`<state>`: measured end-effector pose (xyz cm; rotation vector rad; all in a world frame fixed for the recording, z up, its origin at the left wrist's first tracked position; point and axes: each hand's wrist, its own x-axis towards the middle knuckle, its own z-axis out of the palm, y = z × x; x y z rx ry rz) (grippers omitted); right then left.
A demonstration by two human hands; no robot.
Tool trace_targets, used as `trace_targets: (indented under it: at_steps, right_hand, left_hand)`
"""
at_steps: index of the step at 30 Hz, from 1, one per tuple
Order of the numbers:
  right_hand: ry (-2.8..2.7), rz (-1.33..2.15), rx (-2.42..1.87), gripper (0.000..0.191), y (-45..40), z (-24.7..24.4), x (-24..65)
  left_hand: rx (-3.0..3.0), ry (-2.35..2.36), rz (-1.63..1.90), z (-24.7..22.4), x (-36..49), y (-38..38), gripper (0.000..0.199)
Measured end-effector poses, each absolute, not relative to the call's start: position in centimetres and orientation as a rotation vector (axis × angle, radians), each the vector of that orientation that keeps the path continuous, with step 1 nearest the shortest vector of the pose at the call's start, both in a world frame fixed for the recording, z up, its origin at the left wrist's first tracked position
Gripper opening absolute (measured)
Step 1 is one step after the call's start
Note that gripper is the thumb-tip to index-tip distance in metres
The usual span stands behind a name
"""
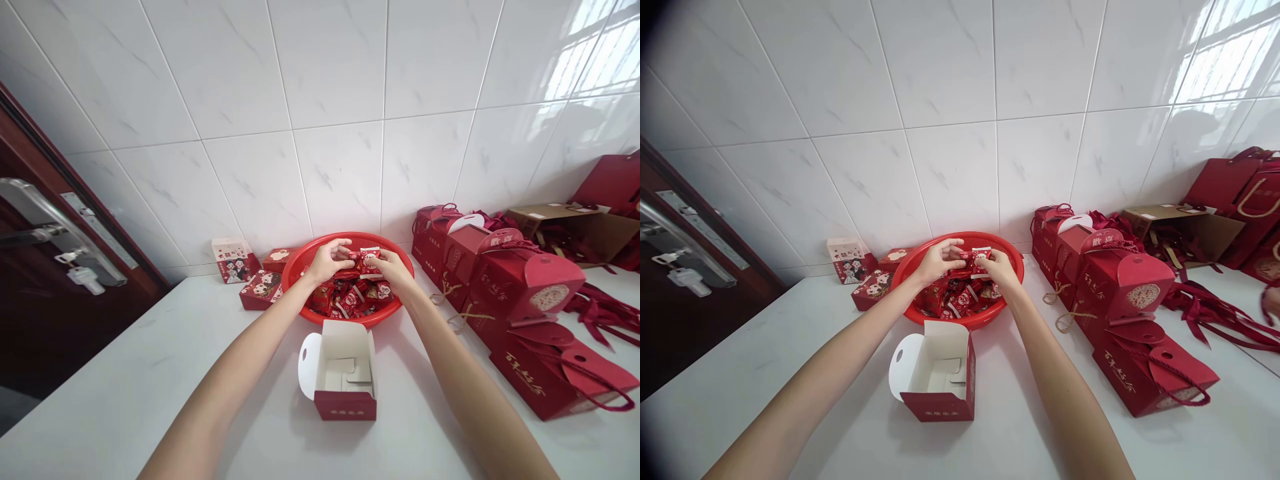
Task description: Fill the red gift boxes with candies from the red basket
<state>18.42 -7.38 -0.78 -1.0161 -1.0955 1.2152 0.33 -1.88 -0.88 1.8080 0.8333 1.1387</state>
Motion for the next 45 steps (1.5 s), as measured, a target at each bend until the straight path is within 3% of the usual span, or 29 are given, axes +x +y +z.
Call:
trace_targets:
  at_steps: [18, 32, 45]
  right_hand:
    - [-1.082, 1.304, -0.965, 0.012, -7.4, -0.8, 18.6]
    - [-1.178, 1.336, -0.950, 0.024, -7.5, -0.8, 18.7]
    - [-1.190, 1.299, -0.848, 0.037, -7.5, -1.0, 18.7]
  left_hand:
    - [1.811, 0.802, 1.093, 0.0, 0.9, -3.2, 0.025]
    - [1.781, 0.913, 1.002, -0.8, 0.9, -2.6, 0.056]
    - [1.762, 0.928, 1.019, 0.8, 1.1, -3.9, 0.040]
